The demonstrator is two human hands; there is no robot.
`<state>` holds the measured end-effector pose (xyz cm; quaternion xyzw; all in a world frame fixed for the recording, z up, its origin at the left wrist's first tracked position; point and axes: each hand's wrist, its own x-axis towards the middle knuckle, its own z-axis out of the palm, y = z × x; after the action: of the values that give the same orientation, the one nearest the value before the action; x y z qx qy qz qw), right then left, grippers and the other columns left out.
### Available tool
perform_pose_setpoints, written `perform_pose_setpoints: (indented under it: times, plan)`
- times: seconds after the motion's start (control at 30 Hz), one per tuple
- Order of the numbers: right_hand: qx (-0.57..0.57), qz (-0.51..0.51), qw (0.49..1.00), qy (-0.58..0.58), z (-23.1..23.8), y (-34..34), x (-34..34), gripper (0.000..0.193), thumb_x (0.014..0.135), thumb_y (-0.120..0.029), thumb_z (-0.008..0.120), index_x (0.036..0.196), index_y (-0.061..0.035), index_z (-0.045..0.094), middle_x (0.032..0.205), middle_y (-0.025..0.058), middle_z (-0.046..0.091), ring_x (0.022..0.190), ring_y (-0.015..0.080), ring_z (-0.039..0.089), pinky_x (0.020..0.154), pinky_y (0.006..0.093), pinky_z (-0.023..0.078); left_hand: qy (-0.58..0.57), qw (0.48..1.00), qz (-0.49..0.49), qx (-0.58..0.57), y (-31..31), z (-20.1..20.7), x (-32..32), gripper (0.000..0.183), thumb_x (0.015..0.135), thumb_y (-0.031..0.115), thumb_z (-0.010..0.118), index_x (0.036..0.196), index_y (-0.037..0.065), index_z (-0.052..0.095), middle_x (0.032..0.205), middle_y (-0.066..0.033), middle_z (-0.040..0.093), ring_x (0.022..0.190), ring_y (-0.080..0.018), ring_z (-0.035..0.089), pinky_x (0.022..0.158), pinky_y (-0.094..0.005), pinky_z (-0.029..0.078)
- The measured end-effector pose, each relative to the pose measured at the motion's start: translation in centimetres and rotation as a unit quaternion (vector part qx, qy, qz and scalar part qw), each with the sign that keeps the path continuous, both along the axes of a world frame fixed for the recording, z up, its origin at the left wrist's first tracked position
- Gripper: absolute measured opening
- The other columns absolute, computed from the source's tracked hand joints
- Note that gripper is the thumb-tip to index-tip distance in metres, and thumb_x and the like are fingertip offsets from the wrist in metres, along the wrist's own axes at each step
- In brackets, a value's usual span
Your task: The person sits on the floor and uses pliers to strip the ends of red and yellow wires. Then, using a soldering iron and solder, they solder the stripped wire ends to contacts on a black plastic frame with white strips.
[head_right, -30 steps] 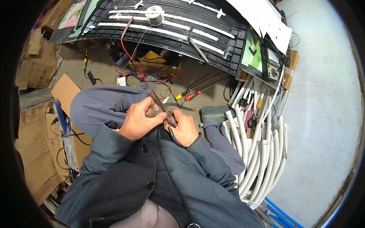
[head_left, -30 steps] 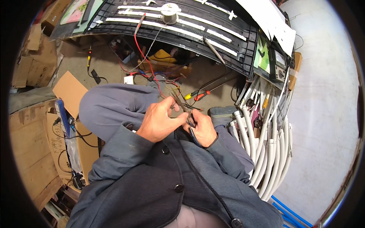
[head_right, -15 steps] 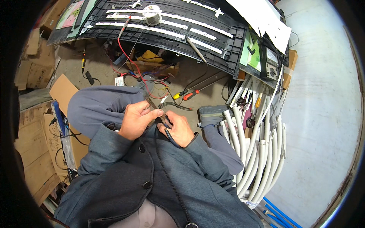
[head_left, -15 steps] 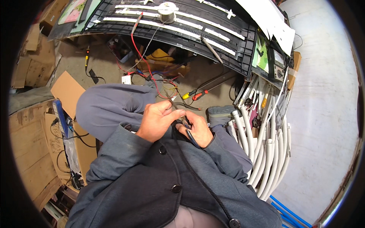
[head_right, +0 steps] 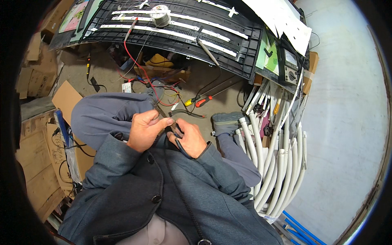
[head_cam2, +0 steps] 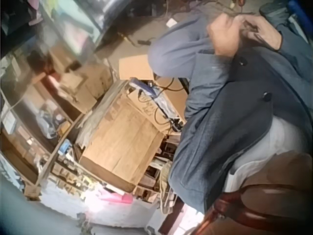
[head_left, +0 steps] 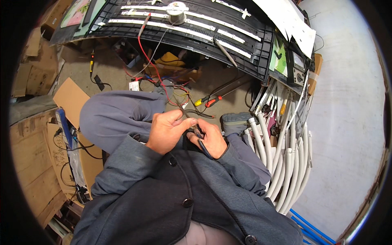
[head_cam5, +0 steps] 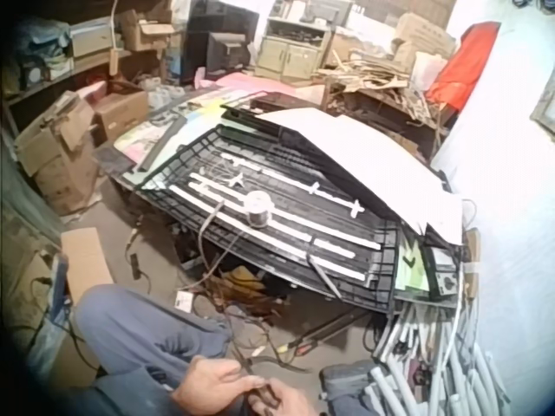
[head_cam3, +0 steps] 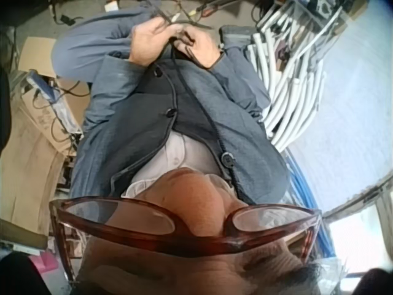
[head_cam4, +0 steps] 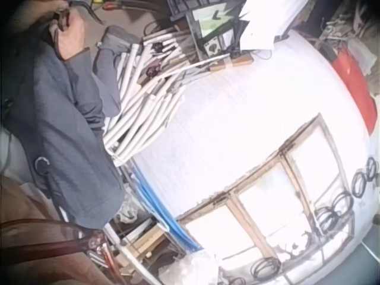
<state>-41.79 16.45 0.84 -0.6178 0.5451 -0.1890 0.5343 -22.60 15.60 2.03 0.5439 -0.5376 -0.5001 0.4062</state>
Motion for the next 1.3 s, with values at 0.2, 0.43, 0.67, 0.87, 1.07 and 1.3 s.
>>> perform_pose_setpoints:
  times: [0.2, 0.43, 0.67, 0.87, 1.07, 1.3]
  plan:
    - [-0.009, -0.020, 0.999, 0.032, -0.3, 0.1, 0.2, 0.040, 0.085, -0.025, 0.078, 0.084, 0.0039, 0.052, 0.066, 0.0178, 0.050, 0.059, 0.0235, 0.047, 0.058, 0.0412, 0.043, -0.030, 0.994, 0.053, -0.096, -0.1, -0.1, -0.9, 0.054, 0.092, 0.012, 0.082, 0.065, 0.005, 0.036, 0.059, 0.0039, 0.031, 0.060, -0.0046, 0.029, 0.047, -0.0304, 0.024]
    - [0.024, -0.037, 0.999, 0.032, -0.7, 0.0, -0.2, 0.041, 0.085, -0.027, 0.079, 0.082, 0.0034, 0.052, 0.065, 0.0145, 0.051, 0.061, 0.0201, 0.046, 0.058, 0.0401, 0.042, 0.037, 0.996, 0.034, 0.072, -0.9, 1.0, -0.1, 0.036, 0.091, 0.013, 0.079, 0.082, 0.008, 0.046, 0.075, 0.0069, 0.034, 0.070, -0.0030, 0.029, 0.057, -0.0245, 0.027]
    - [0.018, -0.070, 0.997, 0.013, -0.9, 0.1, -0.4, 0.041, 0.086, -0.028, 0.080, 0.082, 0.0041, 0.055, 0.066, 0.0142, 0.051, 0.063, 0.0177, 0.046, 0.059, 0.0390, 0.042, 0.277, 0.942, 0.033, 0.188, -1.0, 0.1, 1.4, 0.015, 0.105, 0.017, 0.046, 0.101, 0.004, 0.053, 0.077, 0.0023, 0.045, 0.065, -0.0044, 0.034, 0.056, -0.0232, 0.028]
    - [-0.006, -0.072, 0.997, 0.008, -0.7, 0.5, -0.4, 0.038, 0.086, -0.025, 0.079, 0.082, 0.0051, 0.055, 0.063, 0.0142, 0.050, 0.061, 0.0162, 0.045, 0.058, 0.0378, 0.042, 0.295, 0.940, 0.046, 0.164, -0.9, -0.6, 1.3, 0.020, 0.105, 0.012, 0.038, 0.109, 0.001, 0.054, 0.078, -0.0021, 0.052, 0.064, -0.0048, 0.034, 0.057, -0.0224, 0.030]
    - [-0.061, -0.063, 0.996, 0.033, -1.0, 0.8, -0.6, 0.033, 0.083, -0.020, 0.077, 0.081, 0.0051, 0.056, 0.061, 0.0157, 0.048, 0.057, 0.0159, 0.041, 0.054, 0.0380, 0.041, 0.265, 0.956, 0.056, 0.112, -1.0, -0.5, 1.3, 0.020, 0.106, 0.010, 0.037, 0.116, 0.000, 0.051, 0.083, -0.0103, 0.064, 0.065, -0.0053, 0.037, 0.059, -0.0225, 0.033]
    - [-0.039, -0.034, 0.996, 0.068, 0.0, 0.8, -0.4, 0.037, 0.083, -0.023, 0.078, 0.079, 0.0039, 0.053, 0.061, 0.0183, 0.050, 0.053, 0.0224, 0.046, 0.054, 0.0401, 0.043, 0.260, 0.958, 0.067, 0.103, -1.0, -1.1, 1.4, 0.017, 0.108, 0.013, 0.039, 0.117, 0.002, 0.048, 0.085, -0.0128, 0.067, 0.065, -0.0062, 0.038, 0.061, -0.0233, 0.034]
